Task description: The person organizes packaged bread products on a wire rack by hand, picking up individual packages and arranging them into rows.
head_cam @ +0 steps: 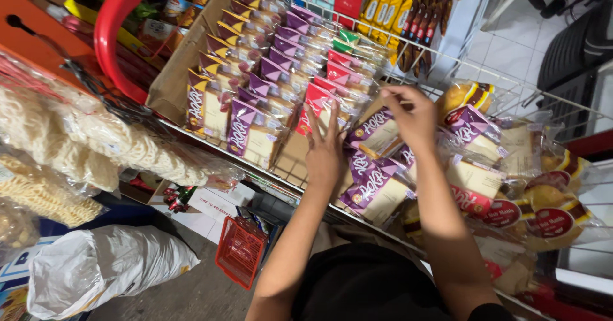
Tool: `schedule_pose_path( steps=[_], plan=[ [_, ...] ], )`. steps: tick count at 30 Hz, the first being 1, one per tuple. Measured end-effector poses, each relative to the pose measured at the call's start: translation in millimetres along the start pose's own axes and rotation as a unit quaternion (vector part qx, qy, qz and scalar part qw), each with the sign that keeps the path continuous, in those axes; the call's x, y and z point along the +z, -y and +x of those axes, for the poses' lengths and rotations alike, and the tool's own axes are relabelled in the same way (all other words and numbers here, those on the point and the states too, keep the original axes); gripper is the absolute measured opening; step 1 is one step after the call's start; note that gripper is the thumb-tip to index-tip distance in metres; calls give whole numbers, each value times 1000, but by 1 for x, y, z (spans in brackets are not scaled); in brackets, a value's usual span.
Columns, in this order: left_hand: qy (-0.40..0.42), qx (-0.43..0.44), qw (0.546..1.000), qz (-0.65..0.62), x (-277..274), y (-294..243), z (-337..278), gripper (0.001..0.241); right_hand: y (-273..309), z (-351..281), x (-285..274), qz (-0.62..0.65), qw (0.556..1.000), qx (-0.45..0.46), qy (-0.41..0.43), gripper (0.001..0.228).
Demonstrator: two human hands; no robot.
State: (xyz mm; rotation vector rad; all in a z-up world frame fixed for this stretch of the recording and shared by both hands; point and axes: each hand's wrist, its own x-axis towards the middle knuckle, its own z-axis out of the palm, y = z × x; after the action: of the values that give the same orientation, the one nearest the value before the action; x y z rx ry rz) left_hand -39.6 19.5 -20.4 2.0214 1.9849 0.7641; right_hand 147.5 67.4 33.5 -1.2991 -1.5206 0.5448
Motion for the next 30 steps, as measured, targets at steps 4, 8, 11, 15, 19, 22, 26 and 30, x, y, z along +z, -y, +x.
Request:
schedule_pose_path(
  steps=[4,8,11,15,19,22,26,30],
  plan=[
    [-10,2,999,-31,-15,-8,-7,82,-3,-22,-45,29,997,62,-28,18],
    [-52,23,998,-39,-28,-15,-15,70,2,-46,-76,25,994,103,-29,19],
    [-83,82,986,-118,-22,-22,-21,56,8,-57,-94,54,991,113,-50,19],
    [-14,190,953,-236,-1,-38,-31,29,9,-70,-119,66,984,141,-81,18],
    [7,244,948,-203,14,-53,-34,41,5,-90,-144,-79,983,147,-79,22],
    [26,266,937,-222,11,-48,-31,49,-7,-100,-155,-138,989,48,-4,31],
    [48,241,943,-225,3,-48,-34,46,-25,-107,-151,-190,979,69,-18,30],
    [13,268,932,-246,4,-67,-40,43,-29,-108,-143,-180,972,145,-38,21]
  ],
)
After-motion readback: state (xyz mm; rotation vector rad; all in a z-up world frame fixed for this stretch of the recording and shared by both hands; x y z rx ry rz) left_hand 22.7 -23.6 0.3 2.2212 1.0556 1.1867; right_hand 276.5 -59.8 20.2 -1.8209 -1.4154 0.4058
